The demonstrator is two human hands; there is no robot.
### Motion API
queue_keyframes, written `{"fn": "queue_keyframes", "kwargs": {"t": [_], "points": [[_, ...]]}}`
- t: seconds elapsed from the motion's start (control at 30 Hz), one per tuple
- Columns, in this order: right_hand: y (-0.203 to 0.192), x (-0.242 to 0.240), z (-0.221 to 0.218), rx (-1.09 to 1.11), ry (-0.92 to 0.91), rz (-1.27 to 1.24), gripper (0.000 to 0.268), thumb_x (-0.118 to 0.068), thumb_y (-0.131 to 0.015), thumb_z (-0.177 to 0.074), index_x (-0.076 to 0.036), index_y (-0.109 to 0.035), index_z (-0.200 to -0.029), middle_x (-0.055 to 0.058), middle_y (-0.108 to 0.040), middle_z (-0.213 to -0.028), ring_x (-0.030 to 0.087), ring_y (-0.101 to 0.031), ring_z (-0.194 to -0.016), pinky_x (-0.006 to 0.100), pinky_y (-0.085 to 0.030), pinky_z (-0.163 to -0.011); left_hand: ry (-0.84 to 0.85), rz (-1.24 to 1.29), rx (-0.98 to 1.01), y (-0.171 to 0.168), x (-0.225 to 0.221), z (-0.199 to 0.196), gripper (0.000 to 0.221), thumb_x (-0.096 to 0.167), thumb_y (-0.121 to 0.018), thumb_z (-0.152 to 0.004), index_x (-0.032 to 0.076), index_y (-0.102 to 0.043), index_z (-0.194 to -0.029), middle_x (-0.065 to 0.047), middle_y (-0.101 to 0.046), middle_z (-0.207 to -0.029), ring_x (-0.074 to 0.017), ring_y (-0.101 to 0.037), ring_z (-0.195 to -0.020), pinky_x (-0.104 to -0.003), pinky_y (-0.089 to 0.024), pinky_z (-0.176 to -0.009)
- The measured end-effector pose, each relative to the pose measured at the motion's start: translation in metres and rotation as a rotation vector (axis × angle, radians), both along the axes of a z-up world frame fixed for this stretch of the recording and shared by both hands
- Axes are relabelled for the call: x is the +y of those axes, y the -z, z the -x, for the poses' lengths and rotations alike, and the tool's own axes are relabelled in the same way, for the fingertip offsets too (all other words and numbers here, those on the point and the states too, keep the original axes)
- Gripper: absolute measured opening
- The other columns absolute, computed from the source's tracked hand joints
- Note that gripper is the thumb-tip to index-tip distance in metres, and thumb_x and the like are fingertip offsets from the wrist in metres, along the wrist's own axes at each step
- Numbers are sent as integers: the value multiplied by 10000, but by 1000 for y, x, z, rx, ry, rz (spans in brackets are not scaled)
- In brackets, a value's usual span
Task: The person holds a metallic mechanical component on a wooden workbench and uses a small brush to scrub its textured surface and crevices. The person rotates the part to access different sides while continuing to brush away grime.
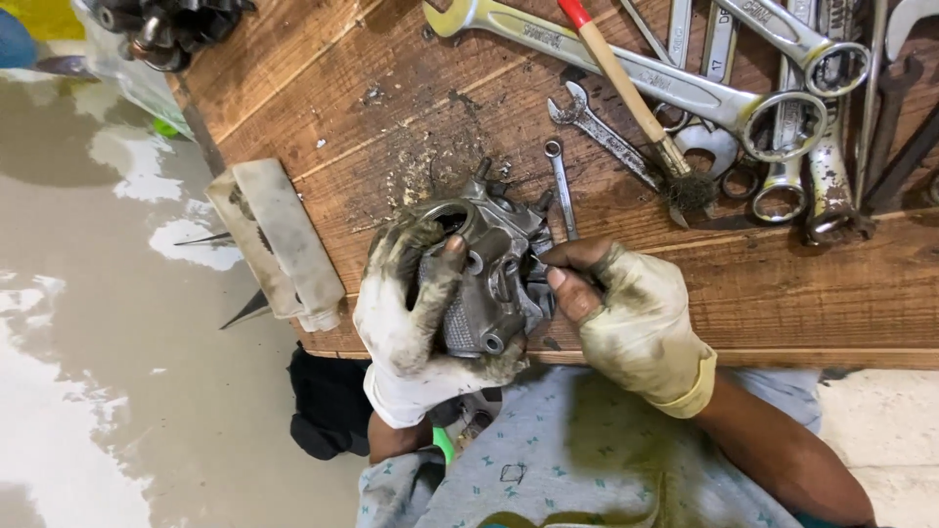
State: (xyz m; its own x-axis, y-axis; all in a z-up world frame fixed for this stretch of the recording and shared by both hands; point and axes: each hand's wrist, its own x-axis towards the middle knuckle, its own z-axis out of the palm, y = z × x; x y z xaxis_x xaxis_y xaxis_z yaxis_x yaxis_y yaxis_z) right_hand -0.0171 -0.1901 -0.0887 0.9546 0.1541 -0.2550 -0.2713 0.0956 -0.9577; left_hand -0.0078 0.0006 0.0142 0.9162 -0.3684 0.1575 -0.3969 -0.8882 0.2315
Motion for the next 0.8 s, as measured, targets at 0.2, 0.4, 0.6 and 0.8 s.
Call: {"fn": "queue_keyframes", "kwargs": {"t": [0.2, 0.4, 0.6, 0.8], "points": [[-4, 3, -6, -84, -29, 48, 62, -100, -744, -942, -84, -733, -1001, -6, -682, -761, 100, -589, -660, 286, -497, -661, -55, 142, -36, -5, 18, -10, 764, 498, -794, -839, 66, -552, -1421, -244, -622, -1284, -413, -698, -1167, -527, -608, -998], [-21, 11, -20, -75, -120, 146, 106, -170, -753, -909, -151, -745, -1013, -20, -698, -744, 128, -594, -621, 304, -488, -650, -53, 313, 99, -18, 43, -20, 794, 514, -734, -800, 10, -565, -1390, -255, -608, -1349, -428, -656, -1287, -536, -565, -1122], [-37, 25, -32, -127, -162, 111, 171, -143, -730, -894, -162, -760, -1061, -11, -744, -781, 98, -626, -585, 286, -493, -546, -87, 441, 180, -23, 61, -20, 850, 604, -721, -802, 2, -579, -1385, -238, -590, -1363, -385, -630, -1322, -494, -528, -1163], [-43, 36, -39, -274, -164, 47, 130, -120, -717, -919, -92, -737, -1044, 4, -739, -792, 109, -666, -631, 294, -502, -566, -59, 505, 199, -22, 67, -20, 840, 604, -716, -829, -10, -576, -1384, -240, -601, -1345, -403, -611, -1327, -538, -502, -1175]]}}
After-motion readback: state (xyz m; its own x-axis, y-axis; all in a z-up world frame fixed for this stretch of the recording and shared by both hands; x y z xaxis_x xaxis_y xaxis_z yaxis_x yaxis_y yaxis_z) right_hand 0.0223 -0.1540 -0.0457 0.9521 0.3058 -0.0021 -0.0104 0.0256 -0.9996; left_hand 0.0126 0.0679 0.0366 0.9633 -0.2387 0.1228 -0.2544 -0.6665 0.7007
